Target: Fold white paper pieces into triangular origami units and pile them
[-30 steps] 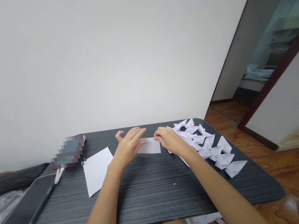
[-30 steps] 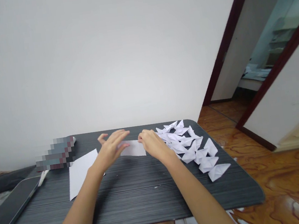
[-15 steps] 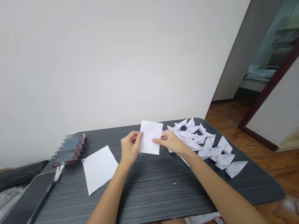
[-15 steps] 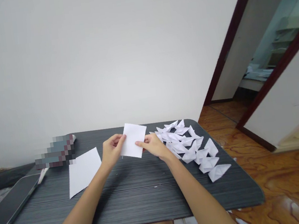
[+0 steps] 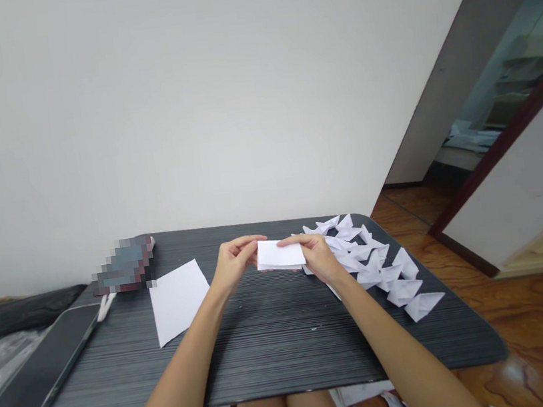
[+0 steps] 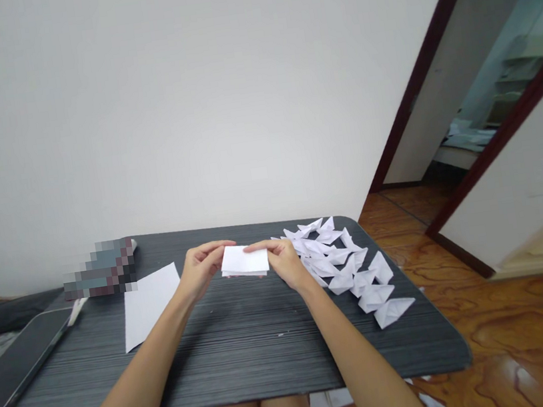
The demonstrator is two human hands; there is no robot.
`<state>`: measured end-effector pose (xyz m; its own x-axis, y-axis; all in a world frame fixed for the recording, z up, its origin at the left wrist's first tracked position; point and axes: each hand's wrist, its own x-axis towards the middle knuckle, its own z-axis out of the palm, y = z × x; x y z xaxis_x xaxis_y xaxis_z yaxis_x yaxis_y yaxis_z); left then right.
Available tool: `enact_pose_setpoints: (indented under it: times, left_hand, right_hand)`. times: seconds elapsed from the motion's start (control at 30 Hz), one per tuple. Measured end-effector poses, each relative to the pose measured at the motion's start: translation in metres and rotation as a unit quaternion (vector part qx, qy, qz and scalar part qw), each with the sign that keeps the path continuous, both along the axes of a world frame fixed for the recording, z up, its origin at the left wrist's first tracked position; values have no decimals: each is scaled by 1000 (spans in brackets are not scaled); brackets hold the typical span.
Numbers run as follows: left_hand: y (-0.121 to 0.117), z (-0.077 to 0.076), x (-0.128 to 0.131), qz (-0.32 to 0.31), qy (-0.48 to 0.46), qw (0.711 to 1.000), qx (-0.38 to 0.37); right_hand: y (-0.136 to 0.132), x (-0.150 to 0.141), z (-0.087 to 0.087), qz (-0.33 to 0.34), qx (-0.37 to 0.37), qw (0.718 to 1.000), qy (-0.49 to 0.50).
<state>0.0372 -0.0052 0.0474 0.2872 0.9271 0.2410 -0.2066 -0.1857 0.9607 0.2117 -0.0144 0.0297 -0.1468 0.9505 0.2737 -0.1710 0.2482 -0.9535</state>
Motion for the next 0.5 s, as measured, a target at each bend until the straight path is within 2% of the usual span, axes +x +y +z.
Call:
enact_pose_setpoints:
  times: [0.1, 0.27, 0.37, 0.43, 0.5]
  left_hand:
    - [0, 0, 2, -47, 5, 998, -28]
    - [3, -4, 3, -43, 24, 996, -70]
    - [3, -5, 3, -72, 49, 992, -93]
    - [3, -5, 3, -79, 74, 990, -85]
    - [2, -5, 1, -74, 108, 990, -47]
  right_hand:
    - [1, 3, 0, -21, 42, 998, -46]
    - [-1, 3, 1, -41, 110, 988, -102]
    - [0, 4, -1, -63, 130, 982, -118]
    - [2, 7, -1, -70, 136, 980, -129]
    - [2, 12, 3, -50, 147, 977, -148]
